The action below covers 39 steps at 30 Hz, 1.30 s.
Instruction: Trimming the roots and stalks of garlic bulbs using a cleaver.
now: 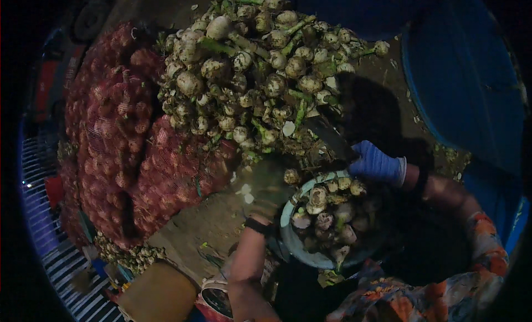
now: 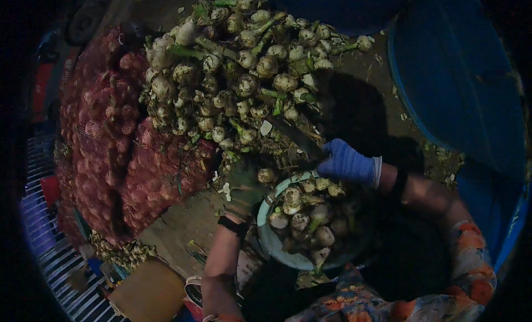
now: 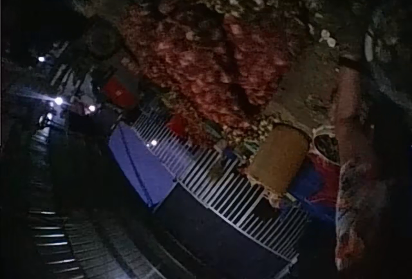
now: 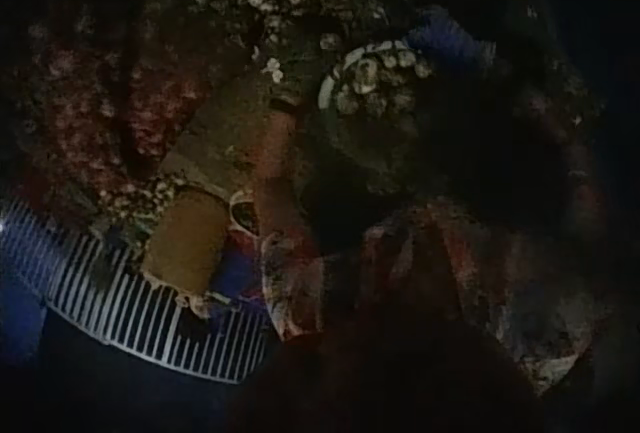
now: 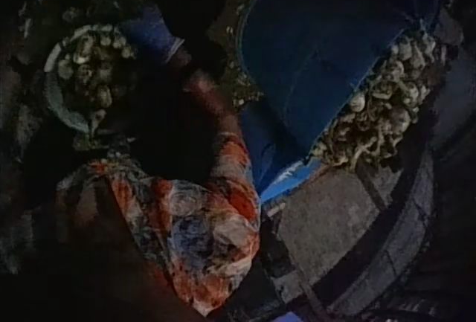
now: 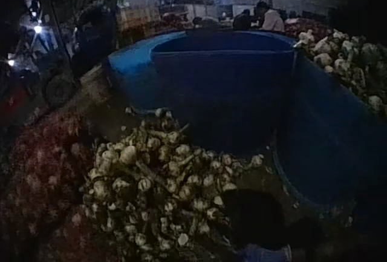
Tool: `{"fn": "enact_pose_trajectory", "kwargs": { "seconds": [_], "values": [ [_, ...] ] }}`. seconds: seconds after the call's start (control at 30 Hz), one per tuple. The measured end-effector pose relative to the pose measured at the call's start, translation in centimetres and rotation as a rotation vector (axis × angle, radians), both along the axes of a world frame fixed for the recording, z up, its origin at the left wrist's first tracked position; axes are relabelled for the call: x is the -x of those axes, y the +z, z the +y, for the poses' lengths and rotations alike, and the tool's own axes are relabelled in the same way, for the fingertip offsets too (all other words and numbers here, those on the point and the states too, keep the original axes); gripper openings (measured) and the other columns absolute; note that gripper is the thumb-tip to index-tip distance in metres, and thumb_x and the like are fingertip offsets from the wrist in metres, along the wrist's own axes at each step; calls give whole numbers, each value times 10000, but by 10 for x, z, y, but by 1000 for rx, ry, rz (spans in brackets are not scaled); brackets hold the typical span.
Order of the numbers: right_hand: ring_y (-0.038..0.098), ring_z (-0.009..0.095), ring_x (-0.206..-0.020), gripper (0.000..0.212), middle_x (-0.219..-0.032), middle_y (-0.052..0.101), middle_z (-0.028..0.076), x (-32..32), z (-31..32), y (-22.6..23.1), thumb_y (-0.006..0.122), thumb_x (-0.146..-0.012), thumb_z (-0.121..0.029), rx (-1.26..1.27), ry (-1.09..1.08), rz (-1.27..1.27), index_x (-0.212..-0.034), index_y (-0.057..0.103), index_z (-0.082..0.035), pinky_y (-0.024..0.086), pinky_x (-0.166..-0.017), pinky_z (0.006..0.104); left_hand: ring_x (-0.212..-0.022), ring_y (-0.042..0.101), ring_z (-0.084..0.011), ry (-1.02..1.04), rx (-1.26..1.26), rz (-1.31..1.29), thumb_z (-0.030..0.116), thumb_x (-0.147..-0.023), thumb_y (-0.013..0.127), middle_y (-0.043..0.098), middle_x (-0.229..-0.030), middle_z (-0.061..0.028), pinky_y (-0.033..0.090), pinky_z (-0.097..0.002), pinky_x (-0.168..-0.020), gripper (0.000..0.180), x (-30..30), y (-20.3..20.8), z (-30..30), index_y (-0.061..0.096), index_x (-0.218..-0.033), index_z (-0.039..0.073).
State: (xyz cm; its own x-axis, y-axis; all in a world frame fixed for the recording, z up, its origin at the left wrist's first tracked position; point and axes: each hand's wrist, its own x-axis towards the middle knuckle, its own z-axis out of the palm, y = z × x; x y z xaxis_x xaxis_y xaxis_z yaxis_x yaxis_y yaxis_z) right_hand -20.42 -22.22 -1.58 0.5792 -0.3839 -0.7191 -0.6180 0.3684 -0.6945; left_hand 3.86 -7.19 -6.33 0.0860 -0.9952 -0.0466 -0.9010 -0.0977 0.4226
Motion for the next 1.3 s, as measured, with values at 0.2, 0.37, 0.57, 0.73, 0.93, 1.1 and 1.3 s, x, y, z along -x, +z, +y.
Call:
{"fn": "enact_pose_trajectory", "kwargs": {
  "seconds": [0.2, 0.37, 0.57, 0.73, 0.93, 1.1, 1.3],
  "values": [
    [618, 197, -607, 261, -648, 608, 99, -16, 13, -1, 686, -690, -223, 463, 317, -232, -849, 632, -23, 489, -553, 350, -1019, 542, -286, 271, -75, 721, 331, -671, 725, 564, -1110, -120, 454, -402, -875, 517, -16, 31, 18, 571, -1114, 114],
    [620, 317, -705, 318, -778, 599, 134, -34, 17, 48, 687, -696, -342, 883, 720, -218, -843, 599, -75, 483, -570, 427, -1095, 507, -270, 302, -183, 1529, 336, -749, 654, 526, -1191, -129, 416, -394, -934, 532, 15, 56, 40, 511, -1193, 78],
    [623, 316, -696, 358, -808, 584, 139, -34, 24, 59, 691, -699, -358, 914, 854, -256, -893, 580, -78, 477, -552, 434, -1187, 464, -251, 97, -322, 1827, 342, -843, 570, 480, -1288, -139, 371, -385, -1006, 554, 39, 82, 50, 440, -1286, 36],
    [628, 308, -709, 375, -824, 586, 134, -29, 28, 50, 697, -674, -350, 905, 913, -243, -908, 579, -81, 478, -554, 435, -1264, 429, -235, 59, -319, 1890, 348, -921, 499, 442, -1369, -148, 334, -377, -1065, 576, 50, 86, 51, 381, -1364, 1],
    [620, 319, -704, 381, -872, 577, 126, -23, 25, 36, 696, -662, -353, 896, 887, -260, -921, 579, -99, 474, -554, 440, -1296, 398, -234, 171, -492, 1668, 235, -942, 500, 400, -1412, -145, 311, -370, -1085, 521, 47, 86, 53, 362, -1393, 15],
    [612, 348, -664, 279, -756, 588, 137, -21, 20, 6, 680, -673, -318, 947, 773, -166, -823, 608, -93, 475, -556, 456, -1102, 531, -170, 37, -148, 1484, 276, -902, 562, 557, -1194, -79, 473, -294, -841, 450, 47, 82, 36, 486, -1274, 36],
    [582, 368, -586, 191, -617, 580, 146, 9, 5, -29, 645, -720, -265, 1010, 444, 71, -743, 637, -76, 480, -548, 427, -975, 554, -195, 43, -182, 1073, 343, -870, 586, 562, -1108, -89, 498, -362, -800, 498, 17, 38, 58, 466, -1245, 38]
  ]
}}
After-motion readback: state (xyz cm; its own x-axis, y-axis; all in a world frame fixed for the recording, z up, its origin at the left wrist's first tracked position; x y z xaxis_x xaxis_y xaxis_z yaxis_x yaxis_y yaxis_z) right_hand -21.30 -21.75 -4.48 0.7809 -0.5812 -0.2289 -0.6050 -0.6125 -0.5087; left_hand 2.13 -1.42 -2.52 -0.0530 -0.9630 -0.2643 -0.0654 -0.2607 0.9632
